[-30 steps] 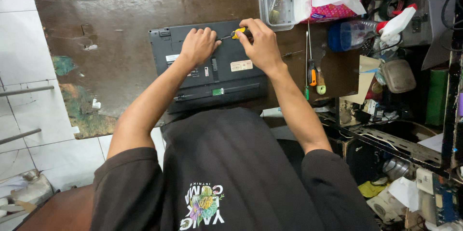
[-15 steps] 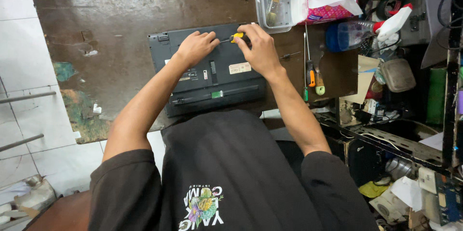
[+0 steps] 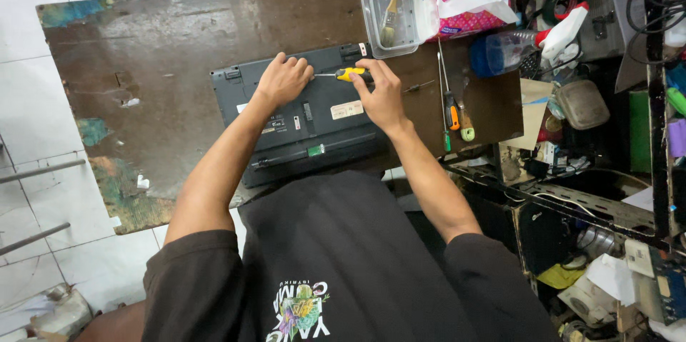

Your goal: The person uses a screwdriver to remove screws from the back of a laptop. They then use their hands to detach the laptop's battery and set it aside on the table.

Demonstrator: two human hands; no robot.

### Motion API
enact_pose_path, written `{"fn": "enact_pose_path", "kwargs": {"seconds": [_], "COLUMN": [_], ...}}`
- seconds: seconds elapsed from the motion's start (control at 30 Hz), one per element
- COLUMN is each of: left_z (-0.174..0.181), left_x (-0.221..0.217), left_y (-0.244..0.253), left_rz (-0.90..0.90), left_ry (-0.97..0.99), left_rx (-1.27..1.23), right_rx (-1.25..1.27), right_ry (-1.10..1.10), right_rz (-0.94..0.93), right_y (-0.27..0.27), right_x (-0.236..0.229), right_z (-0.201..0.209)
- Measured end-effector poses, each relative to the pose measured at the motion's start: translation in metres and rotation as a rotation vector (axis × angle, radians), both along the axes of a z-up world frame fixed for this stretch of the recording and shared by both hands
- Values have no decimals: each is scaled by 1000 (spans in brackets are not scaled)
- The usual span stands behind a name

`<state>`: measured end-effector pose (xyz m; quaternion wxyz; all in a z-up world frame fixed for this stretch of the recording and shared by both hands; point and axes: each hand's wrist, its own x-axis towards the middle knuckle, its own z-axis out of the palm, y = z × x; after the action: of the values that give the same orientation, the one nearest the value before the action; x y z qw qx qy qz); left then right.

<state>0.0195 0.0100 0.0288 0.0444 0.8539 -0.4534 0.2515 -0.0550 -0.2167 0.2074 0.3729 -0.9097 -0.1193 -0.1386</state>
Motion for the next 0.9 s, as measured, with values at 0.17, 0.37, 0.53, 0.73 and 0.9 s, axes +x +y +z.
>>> {"fn": "enact_pose_path", "kwargs": {"seconds": [0.17, 0.37, 0.53, 0.73, 0.9], "left_z": [4, 47, 75, 73, 64], "left_x": [-2, 15, 41, 63, 62], "left_y": [1, -11, -50, -129, -171], "left_rz": [69, 251, 187, 72, 59], "left_ry": [-16, 517, 773, 892, 947], "left_rx": [20, -156, -573, -645, -641], "right_rx": [17, 136, 432, 378, 373], "right_ry": [-10, 73, 218, 271, 287], "right_rz": [4, -149, -371, -388, -390], "right_y": [0, 7, 6, -6, -12], "right_x": [0, -15, -37, -41, -43], "right_z": [-3, -15, -80, -121, -136]}}
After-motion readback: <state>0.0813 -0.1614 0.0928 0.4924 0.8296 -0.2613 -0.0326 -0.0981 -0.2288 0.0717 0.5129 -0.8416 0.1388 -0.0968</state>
